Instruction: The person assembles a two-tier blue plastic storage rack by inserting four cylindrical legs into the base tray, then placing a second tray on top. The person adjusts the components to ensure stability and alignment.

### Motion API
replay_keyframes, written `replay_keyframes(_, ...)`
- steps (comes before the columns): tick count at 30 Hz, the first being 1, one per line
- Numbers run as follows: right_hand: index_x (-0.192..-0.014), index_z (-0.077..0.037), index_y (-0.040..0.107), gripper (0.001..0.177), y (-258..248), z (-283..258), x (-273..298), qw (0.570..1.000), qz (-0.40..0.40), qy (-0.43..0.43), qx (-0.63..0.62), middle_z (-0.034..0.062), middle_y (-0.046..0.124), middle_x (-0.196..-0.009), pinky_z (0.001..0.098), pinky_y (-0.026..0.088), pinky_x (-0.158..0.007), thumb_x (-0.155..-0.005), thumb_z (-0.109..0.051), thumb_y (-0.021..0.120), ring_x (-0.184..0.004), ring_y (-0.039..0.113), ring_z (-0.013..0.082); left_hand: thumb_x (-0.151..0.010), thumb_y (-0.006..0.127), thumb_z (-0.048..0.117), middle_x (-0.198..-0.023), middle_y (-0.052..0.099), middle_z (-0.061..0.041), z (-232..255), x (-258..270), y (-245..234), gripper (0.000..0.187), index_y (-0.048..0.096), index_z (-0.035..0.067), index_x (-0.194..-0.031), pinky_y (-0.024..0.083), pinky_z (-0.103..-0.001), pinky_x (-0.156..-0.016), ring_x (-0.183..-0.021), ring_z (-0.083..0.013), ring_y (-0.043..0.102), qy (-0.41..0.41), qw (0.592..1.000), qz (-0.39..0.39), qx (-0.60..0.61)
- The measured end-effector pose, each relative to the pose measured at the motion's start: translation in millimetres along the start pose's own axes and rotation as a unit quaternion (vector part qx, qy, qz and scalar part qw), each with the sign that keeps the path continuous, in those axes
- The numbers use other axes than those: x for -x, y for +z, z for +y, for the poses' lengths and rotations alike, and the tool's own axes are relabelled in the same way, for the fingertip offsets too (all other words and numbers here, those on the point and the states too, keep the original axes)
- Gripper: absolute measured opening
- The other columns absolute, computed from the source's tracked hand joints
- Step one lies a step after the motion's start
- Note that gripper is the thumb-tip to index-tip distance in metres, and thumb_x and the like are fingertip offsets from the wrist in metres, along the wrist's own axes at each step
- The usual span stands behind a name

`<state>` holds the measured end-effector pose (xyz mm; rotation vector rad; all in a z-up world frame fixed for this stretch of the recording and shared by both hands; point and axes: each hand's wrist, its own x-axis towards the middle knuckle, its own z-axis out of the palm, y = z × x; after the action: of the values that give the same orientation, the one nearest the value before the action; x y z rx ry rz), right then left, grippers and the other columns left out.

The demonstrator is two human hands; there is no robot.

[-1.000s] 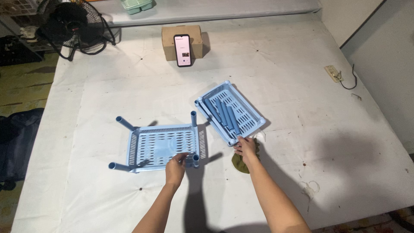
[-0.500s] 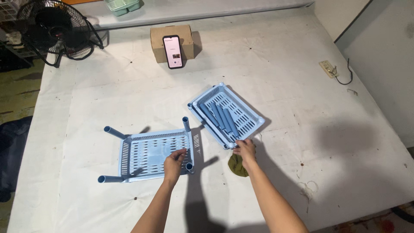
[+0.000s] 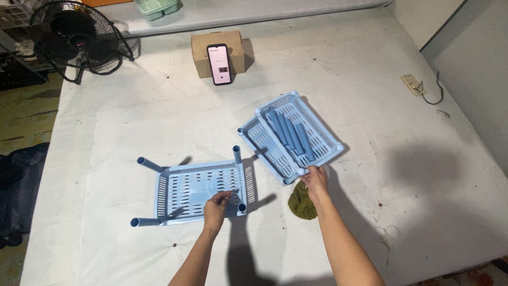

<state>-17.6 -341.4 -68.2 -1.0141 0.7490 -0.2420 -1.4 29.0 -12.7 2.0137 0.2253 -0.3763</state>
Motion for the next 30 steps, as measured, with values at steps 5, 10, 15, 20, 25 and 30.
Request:
replay_keyframes(5, -0.113, -0.009, 0.053, 0.018, 2, 18, -18, 0.999, 0.048, -0.015, -0.016, 0.0055, 0.062, -0.091, 0.0412, 0.061, -0.082, -0.096, -0.010, 0.057, -0.076, 0.060, 0.0165, -0.095, 0.068, 0.014, -0.101, 0.082, -0.007, -7, -4, -4, 0.022, 0.078, 0.008, -0.113, 0.054, -0.029, -0.088, -0.093, -0.0144, 0.073, 0.015, 0.998, 0.001, 0.054)
replay_keyframes(10, -0.112, -0.012, 0.054, 0.016, 12, 38, -28, 1.000, 0.018, 0.014, -0.004, 0.0074, 0.061, -0.091, 0.0397, 0.056, -0.079, -0.097, -0.016, 0.058, -0.078, 0.061, 0.0181, -0.094, 0.069, 0.014, -0.099, 0.082, -0.006, -13, -15, -2, 0.022, 0.079, 0.008, -0.112, 0.054, -0.029, -0.086, -0.091, -0.0143, 0.073, 0.014, 0.998, 0.002, 0.058)
replay_keyframes(15, -0.108, -0.014, 0.051, 0.018, 47, 51, -30, 0.999, -0.007, 0.031, -0.035, 0.0040, 0.063, -0.099, 0.0422, 0.055, -0.083, -0.092, -0.014, 0.059, -0.085, 0.062, 0.0188, -0.094, 0.068, 0.014, -0.098, 0.083, -0.007, -14, -27, -1, 0.022, 0.080, 0.008, -0.111, 0.054, -0.029, -0.085, -0.090, -0.0149, 0.073, 0.021, 0.997, -0.010, 0.073)
replay_keyframes(20, -0.110, -0.011, 0.054, 0.019, 59, 36, -15, 0.999, 0.023, 0.021, -0.021, 0.0042, 0.065, -0.101, 0.0356, 0.055, -0.073, -0.092, -0.010, 0.063, -0.084, 0.064, 0.0168, -0.093, 0.070, 0.015, -0.099, 0.082, -0.006, -13, -35, -3, 0.022, 0.080, 0.010, -0.112, 0.055, -0.029, -0.085, -0.090, -0.0151, 0.074, 0.005, 0.999, -0.002, 0.054)
replay_keyframes(25, -0.109, -0.010, 0.056, 0.040, 41, 20, -8, 0.995, 0.093, -0.004, 0.024, 0.0037, 0.066, -0.094, 0.0310, 0.052, -0.052, -0.074, 0.010, 0.060, -0.072, 0.066, 0.0149, -0.093, 0.070, 0.016, -0.100, 0.082, -0.005, -11, -35, 4, 0.022, 0.079, 0.010, -0.112, 0.055, -0.029, -0.085, -0.091, -0.0146, 0.074, -0.007, 0.999, -0.008, 0.047)
replay_keyframes(30, -0.101, 0.000, 0.061, 0.027, 13, 22, -21, 0.993, 0.085, 0.071, 0.042, 0.0088, 0.062, -0.085, 0.0281, 0.031, -0.037, -0.076, 0.011, 0.061, -0.055, 0.055, 0.0162, -0.093, 0.069, 0.016, -0.100, 0.082, -0.005, -2, -33, 13, 0.023, 0.079, 0.010, -0.112, 0.056, -0.029, -0.082, -0.089, -0.0153, 0.074, 0.002, 0.999, -0.025, 0.049)
